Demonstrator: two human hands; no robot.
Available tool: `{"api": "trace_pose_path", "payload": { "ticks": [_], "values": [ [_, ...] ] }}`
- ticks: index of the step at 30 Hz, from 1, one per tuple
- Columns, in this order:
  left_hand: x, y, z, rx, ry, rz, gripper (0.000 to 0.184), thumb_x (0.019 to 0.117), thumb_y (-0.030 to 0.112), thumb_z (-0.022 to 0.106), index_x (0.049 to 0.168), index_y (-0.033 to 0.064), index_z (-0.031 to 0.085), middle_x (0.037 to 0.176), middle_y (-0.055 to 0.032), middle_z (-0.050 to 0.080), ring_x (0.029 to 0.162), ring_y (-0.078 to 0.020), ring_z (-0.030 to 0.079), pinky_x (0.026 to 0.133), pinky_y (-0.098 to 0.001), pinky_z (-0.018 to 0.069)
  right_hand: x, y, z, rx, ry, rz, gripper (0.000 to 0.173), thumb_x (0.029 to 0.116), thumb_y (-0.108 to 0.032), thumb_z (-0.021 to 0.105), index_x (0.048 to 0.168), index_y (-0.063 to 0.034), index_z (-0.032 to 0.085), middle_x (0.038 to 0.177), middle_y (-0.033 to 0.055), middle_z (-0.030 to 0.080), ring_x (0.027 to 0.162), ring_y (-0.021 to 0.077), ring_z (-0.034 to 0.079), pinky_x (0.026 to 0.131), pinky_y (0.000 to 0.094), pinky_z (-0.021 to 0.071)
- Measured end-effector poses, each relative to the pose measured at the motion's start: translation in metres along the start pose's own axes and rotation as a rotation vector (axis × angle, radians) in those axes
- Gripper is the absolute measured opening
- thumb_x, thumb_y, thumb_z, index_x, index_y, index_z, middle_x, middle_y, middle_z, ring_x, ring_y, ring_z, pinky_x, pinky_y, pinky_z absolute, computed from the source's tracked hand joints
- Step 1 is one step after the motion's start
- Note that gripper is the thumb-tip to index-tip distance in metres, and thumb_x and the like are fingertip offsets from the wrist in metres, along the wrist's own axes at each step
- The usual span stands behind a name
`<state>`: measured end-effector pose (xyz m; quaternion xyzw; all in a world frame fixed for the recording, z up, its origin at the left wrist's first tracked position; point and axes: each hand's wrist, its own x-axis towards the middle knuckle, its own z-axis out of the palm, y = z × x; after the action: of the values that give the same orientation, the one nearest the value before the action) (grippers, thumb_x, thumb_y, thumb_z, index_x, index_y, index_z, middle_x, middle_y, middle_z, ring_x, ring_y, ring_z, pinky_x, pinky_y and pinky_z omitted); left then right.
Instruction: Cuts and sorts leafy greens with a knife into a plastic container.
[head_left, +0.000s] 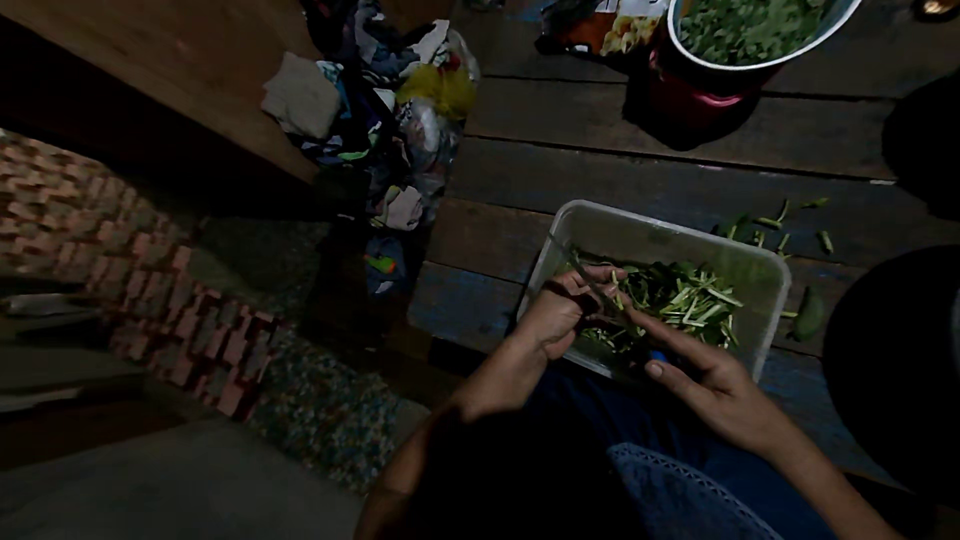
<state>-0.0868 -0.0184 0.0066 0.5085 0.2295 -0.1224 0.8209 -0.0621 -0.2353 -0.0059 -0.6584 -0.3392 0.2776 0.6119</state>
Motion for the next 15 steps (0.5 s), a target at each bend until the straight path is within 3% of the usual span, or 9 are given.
{"api": "trace_pose_path", "payload": {
  "ticks": [2,4,9,15],
  "values": [
    [0.0031,-0.0034,-0.0002,-0.014,0.012,0.02,0.022,0.1034,0.004,0.055,0.124,0.0028,0.063,0.091,-0.0058,0.07,0.076,-0.0099,0.066,0.07,-0.0243,0.0563,-0.001,-0.0015,-0.0003,-0.007,0.005,0.022,0.054,0.1051,-0.025,0.052,0.154,-0.0048,0.042,0.14,0.0044,0.061,0.113,0.0059,0.064,0.096,0.0235,0.0546],
    [0.0039,-0.0034,0.0016,-0.034,0.031,0.035,0.021,0.1025,0.003,0.056,0.123,0.0016,0.062,0.091,-0.007,0.069,0.075,-0.0113,0.067,0.07,-0.0259,0.0578,-0.0013,-0.0023,-0.0004,-0.023,0.02,0.021,0.054,0.1047,-0.026,0.053,0.154,-0.0054,0.043,0.134,0.0036,0.064,0.109,0.0046,0.065,0.093,0.0218,0.055],
    [0.0005,-0.0033,0.0067,0.011,0.048,0.043,0.021,0.0994,0.0,0.06,0.12,-0.0015,0.062,0.086,-0.006,0.067,0.069,-0.0099,0.064,0.066,-0.0242,0.0567,-0.0025,-0.0025,-0.0002,-0.04,0.002,-0.012,0.053,0.105,-0.025,0.053,0.151,-0.0008,0.045,0.141,0.0053,0.061,0.12,0.0068,0.061,0.102,0.0233,0.0518],
    [-0.0005,-0.0074,0.0044,-0.012,0.062,0.073,0.023,0.0978,0.0,0.063,0.12,-0.0011,0.062,0.087,-0.0066,0.069,0.07,-0.0096,0.065,0.066,-0.0236,0.057,-0.0026,-0.0045,0.0031,-0.057,0.012,-0.003,0.05,0.1045,-0.022,0.053,0.149,0.0008,0.047,0.139,0.0046,0.062,0.122,0.0052,0.061,0.103,0.0221,0.0507]
  ]
}}
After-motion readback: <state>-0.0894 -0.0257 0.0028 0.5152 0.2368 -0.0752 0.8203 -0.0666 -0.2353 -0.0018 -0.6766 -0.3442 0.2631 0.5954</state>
